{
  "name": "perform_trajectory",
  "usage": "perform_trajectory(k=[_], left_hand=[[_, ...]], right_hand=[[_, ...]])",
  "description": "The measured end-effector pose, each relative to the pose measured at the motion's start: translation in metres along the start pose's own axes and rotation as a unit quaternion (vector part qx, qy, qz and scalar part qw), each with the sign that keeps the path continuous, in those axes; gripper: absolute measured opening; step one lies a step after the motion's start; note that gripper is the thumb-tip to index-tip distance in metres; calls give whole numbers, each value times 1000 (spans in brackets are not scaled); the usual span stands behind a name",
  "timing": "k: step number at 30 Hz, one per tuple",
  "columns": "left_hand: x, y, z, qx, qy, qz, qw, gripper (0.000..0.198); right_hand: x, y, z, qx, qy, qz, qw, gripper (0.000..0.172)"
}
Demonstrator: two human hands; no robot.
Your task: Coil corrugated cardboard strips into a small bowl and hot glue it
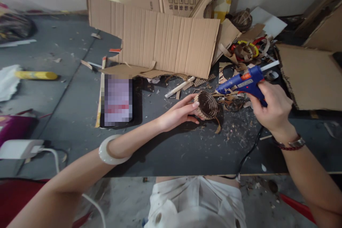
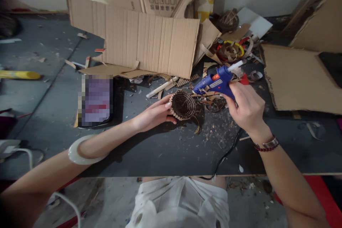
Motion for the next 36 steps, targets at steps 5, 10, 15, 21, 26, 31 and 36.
perform_trajectory(k=[5,10,15,21,26,31,36], left_hand=[[0,-1,1,5,5,5,1000,52],[0,-2,2,6,4,6,1000,53],[1,-2,2,5,4,11,1000,55],[1,-2,2,3,2,10,1000,58],[0,-2,2,4,-1,5,1000,60],[0,-2,2,7,0,5,1000,56],[0,-1,1,7,-3,1,1000,59]], right_hand=[[1,1,1,-3,14,-9,1000,67],[3,-1,2,-36,82,-23,996,67],[5,-3,4,-36,65,-34,997,66],[4,-2,5,-14,59,-19,998,62],[3,-1,5,-11,51,-18,998,63],[2,-1,4,-12,57,-15,998,61],[1,-4,4,-18,70,13,997,61]])
Point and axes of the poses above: each hand's wrist, its own x-axis towards the middle knuckle, its own y-axis out of the palm, z = x × y, the point moved 1 cm from there along x, towards the middle knuckle, and after that the axes turned 9 degrees about -z, right-handed, at the moved point
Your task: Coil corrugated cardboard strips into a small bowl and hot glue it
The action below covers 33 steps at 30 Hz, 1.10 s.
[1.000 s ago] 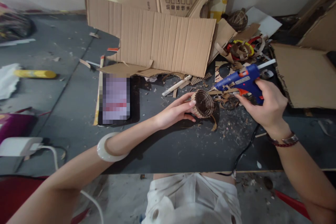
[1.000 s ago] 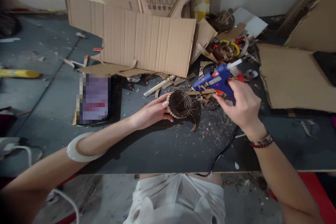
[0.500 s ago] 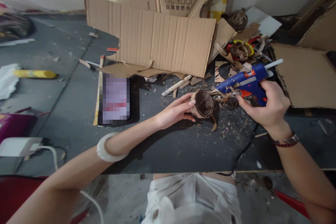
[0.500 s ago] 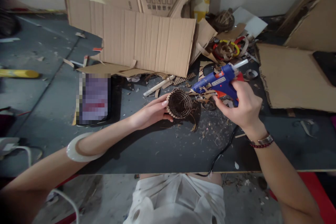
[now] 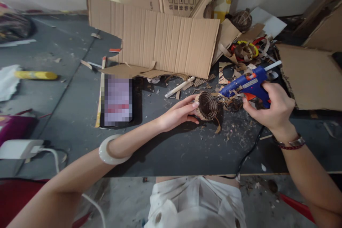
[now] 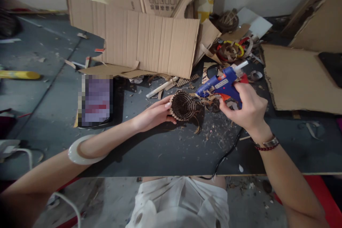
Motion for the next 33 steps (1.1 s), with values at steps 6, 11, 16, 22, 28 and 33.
perform_trajectory(k=[6,11,16,22,28,33], left_hand=[[0,0,0,0,0,2,1000,55],[0,0,0,-6,-3,1,1000,56],[0,0,0,-3,-3,3,1000,58],[0,-1,0,-4,-3,2,1000,54],[0,-1,0,-4,0,4,1000,55],[0,0,0,-2,-3,0,1000,57]], right_hand=[[0,2,-2,0,-26,-32,999,59],[1,3,-1,-1,-19,-27,999,61],[1,2,0,0,-27,-32,999,64],[-2,4,-2,9,-19,-24,999,64],[-2,1,-1,1,-7,-12,1000,61],[-1,0,0,13,-10,-21,1000,60]])
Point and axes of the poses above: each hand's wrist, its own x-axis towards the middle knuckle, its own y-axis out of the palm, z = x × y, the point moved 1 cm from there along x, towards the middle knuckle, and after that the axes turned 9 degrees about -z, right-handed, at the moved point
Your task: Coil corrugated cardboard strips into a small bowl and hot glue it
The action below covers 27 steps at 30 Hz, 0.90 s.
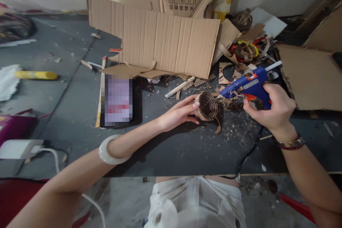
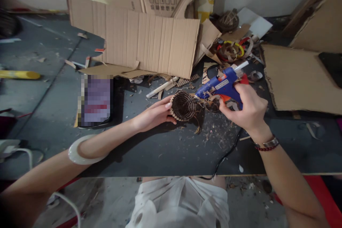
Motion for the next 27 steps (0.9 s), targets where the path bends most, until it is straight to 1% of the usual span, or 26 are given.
perform_trajectory(k=[6,11,16,22,27], left_hand=[[0,0,0,-1,1,0,1000,53],[0,0,0,-2,2,-1,1000,56],[0,0,0,-5,1,5,1000,55],[1,0,-1,-5,3,7,1000,54],[0,0,0,-6,3,8,1000,52]], right_hand=[[0,3,0,7,-17,-4,1000,62],[-1,4,0,1,-20,7,1000,63],[-1,3,-1,-2,-14,6,1000,62],[1,0,0,-11,-3,23,1000,57],[0,1,0,-8,0,18,1000,56]])
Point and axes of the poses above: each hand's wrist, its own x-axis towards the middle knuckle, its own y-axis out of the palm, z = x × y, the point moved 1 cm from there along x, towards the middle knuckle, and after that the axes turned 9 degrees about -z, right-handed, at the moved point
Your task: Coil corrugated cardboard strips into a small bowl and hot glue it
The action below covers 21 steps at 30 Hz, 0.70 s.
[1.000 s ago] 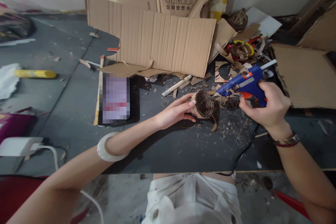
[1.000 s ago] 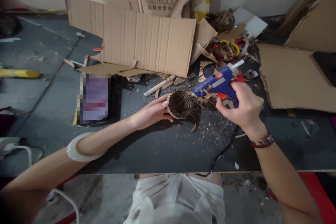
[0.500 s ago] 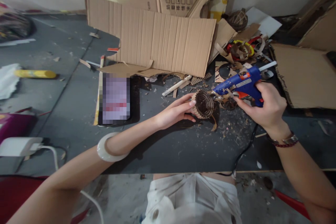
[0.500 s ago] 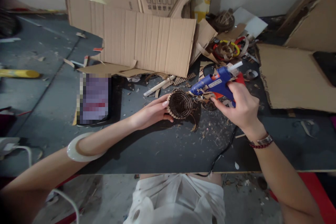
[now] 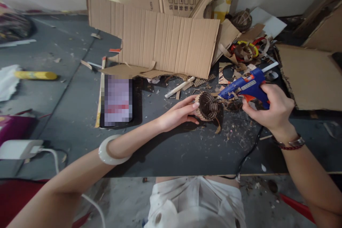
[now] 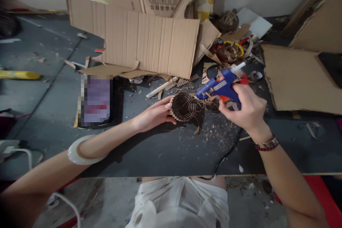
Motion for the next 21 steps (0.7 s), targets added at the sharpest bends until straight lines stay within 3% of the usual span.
perform_trajectory(k=[6,13,21], left_hand=[[0,-1,1,2,0,-2,1000,54],[0,-1,1,-1,0,-4,1000,55],[0,0,0,2,2,3,1000,54]], right_hand=[[1,2,-1,10,-24,-30,999,58],[3,1,1,5,-35,-24,999,63],[1,0,1,6,-18,-12,1000,56]])
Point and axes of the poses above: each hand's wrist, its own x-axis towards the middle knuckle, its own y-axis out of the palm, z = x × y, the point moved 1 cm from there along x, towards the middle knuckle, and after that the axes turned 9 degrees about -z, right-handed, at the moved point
